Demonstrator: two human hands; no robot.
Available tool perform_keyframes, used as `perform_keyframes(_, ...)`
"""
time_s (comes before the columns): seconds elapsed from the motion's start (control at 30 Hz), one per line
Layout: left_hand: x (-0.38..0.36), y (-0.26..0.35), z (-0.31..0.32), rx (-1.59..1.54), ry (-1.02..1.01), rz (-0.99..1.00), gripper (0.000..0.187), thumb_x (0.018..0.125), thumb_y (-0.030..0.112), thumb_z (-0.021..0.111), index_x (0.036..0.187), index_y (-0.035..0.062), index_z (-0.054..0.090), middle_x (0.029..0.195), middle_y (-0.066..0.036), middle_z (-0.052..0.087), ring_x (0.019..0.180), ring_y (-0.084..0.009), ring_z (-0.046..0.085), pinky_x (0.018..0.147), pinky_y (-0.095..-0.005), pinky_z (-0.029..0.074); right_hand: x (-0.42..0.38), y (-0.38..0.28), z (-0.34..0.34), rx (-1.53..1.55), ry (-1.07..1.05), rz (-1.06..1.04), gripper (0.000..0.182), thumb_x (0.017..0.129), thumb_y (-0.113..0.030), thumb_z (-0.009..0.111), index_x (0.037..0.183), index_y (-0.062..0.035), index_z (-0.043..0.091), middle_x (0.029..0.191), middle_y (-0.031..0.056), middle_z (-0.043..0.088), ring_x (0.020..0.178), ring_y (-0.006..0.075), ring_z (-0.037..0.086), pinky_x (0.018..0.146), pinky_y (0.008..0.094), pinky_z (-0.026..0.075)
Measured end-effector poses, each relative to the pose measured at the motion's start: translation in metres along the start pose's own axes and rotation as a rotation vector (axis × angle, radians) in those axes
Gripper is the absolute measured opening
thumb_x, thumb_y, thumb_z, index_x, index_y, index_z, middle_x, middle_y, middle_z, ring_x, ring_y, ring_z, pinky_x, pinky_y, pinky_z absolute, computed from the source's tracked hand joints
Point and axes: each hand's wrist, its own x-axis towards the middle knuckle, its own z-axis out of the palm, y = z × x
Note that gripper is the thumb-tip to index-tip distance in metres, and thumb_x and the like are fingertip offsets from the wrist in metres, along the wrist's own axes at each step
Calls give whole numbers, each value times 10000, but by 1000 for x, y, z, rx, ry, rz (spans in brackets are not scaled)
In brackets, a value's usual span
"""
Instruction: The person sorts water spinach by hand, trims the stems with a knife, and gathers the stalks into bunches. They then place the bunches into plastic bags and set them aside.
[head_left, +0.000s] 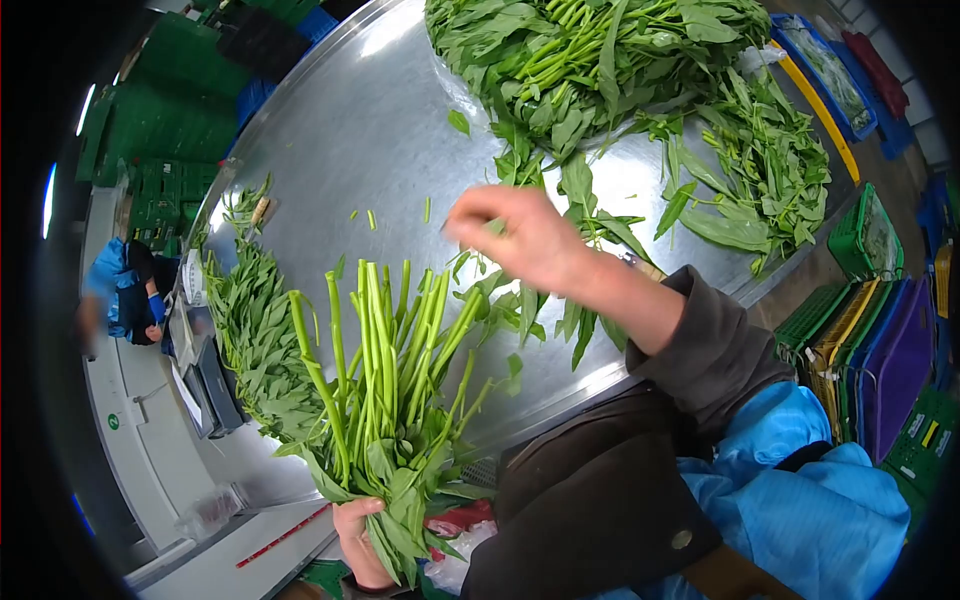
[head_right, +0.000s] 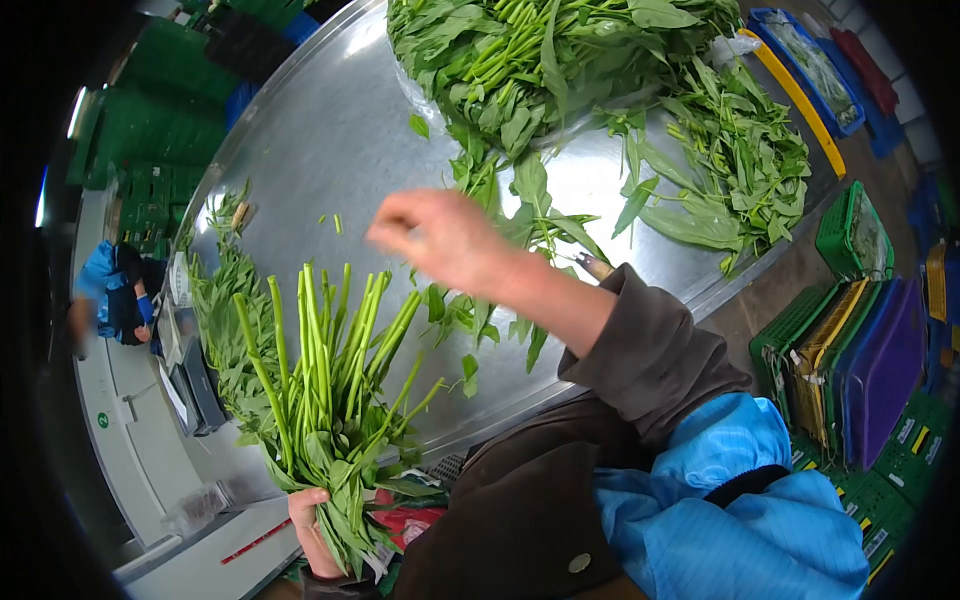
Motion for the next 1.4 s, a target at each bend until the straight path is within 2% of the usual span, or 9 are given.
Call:
perform_keyframes(0.13,4,5,-5,-37,-19,2,872,502,-84,675,1337,-42,426,1180,-198,596,1011,-357,625,912,-470,517,-8,-16,34,-616,-391,-408,290,875,-311,610,873,-27,670,907,129,645,965,268,594,854,396,445)
perform_keyframes(0.27,3,8,-5,-41,-47,-39,871,499,-85,681,1332,-41,431,1177,-194,598,1013,-360,623,908,-469,518,-6,1,41,-363,-760,-231,347,795,-259,635,1041,-16,668,984,171,640,1019,351,562,963,411,402)
perform_keyframes(0.33,6,4,-14,-37,-41,-44,867,497,-86,686,1326,-41,439,1174,-193,600,1014,-358,623,908,-467,518,-7,3,48,-343,-710,-273,409,789,-252,635,1106,5,645,953,154,666,961,300,609,929,390,434)
perform_keyframes(0.43,8,-5,-23,-35,-23,-43,862,491,-88,694,1317,-43,452,1169,-190,603,1018,-353,622,909,-465,517,-2,-2,53,261,-551,332,349,851,-268,651,1027,32,663,882,97,710,818,144,638,842,302,477)
perform_keyframes(0.8,-1,-4,4,-71,-26,-90,855,512,-80,681,1329,-53,433,1183,-190,599,1033,-339,615,928,-449,501,-13,4,49,240,-561,328,205,866,-216,575,829,-37,668,725,1,640,686,111,553,703,272,443)
perform_keyframes(1.03,-2,-2,19,27,-45,-3,845,509,-74,704,1316,-51,453,1170,-174,607,1032,-325,615,931,-438,497,-15,19,31,548,-22,312,210,895,-212,515,887,-53,651,800,23,622,802,112,567,816,253,416)
perform_keyframes(1.1,-4,-5,18,39,-37,26,838,512,-60,726,1307,-52,463,1160,-169,613,1029,-318,616,928,-436,496,1,36,-7,438,256,228,247,886,-231,568,1045,-48,613,966,118,650,936,191,595,914,316,431)
perform_keyframes(1.2,-5,-3,27,57,-58,40,834,518,-47,742,1305,-55,463,1154,-169,614,1029,-314,615,933,-438,491,12,29,-34,-640,441,-194,519,871,-371,629,1205,20,559,1196,181,575,1170,269,518,1036,406,380)
perform_keyframes(1.4,1,7,52,168,-119,72,873,505,-12,773,1315,-56,449,1183,-164,592,1040,-301,602,920,-420,488,5,-31,20,-102,-303,-286,456,860,-377,663,1142,-24,600,1150,152,608,1125,285,538,979,409,411)
